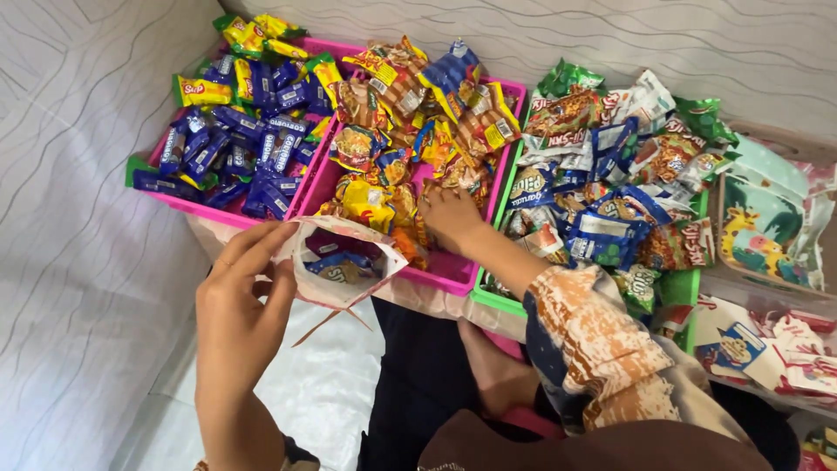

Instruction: Assembling snack gift bags by selecting various small snack packets from bins and placing them into individual bags.

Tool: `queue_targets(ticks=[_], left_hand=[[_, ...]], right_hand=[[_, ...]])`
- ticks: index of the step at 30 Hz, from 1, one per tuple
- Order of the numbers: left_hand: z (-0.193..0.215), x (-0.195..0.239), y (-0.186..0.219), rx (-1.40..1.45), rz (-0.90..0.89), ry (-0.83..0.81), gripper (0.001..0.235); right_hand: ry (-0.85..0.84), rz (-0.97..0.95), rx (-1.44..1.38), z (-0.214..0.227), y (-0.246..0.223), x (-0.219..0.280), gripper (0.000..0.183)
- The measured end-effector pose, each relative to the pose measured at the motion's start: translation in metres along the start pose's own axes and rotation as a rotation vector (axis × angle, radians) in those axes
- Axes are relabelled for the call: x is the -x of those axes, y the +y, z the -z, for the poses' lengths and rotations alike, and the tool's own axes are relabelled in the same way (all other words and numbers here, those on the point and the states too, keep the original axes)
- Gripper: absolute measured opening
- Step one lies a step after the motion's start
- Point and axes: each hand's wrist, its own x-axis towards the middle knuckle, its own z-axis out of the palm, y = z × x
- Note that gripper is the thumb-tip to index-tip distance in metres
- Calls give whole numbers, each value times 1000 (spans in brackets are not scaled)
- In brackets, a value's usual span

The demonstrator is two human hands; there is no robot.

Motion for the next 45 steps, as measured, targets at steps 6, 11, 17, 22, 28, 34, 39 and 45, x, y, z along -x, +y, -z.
queue_targets(ticks=[6, 11, 17, 22, 28, 34, 39, 45], left_hand=[[0, 0, -6, 11, 26, 5, 38], [2, 0, -5, 28, 61, 17, 38], [5, 2, -6, -27, 84, 10, 38], [3, 1, -8, -27, 93, 22, 36], [5, 2, -11, -22, 126, 21, 36], [6, 3, -16, -24, 150, 22, 38], [2, -1, -13, -5, 131, 19, 37], [-15, -15, 4, 115, 45, -69, 38]], right_hand=[[-327, -280, -555, 101, 22, 9, 41], [32, -312, -635, 90, 58, -17, 33], [330, -180, -386, 92, 24, -22, 56], [88, 37, -401, 90, -21, -25, 51], [199, 249, -176, 11, -27, -63, 40], [81, -56, -509, 96, 21, -42, 39], [241, -128, -748, 61, 81, -52, 40], [349, -266, -1854, 102, 76, -6, 76]])
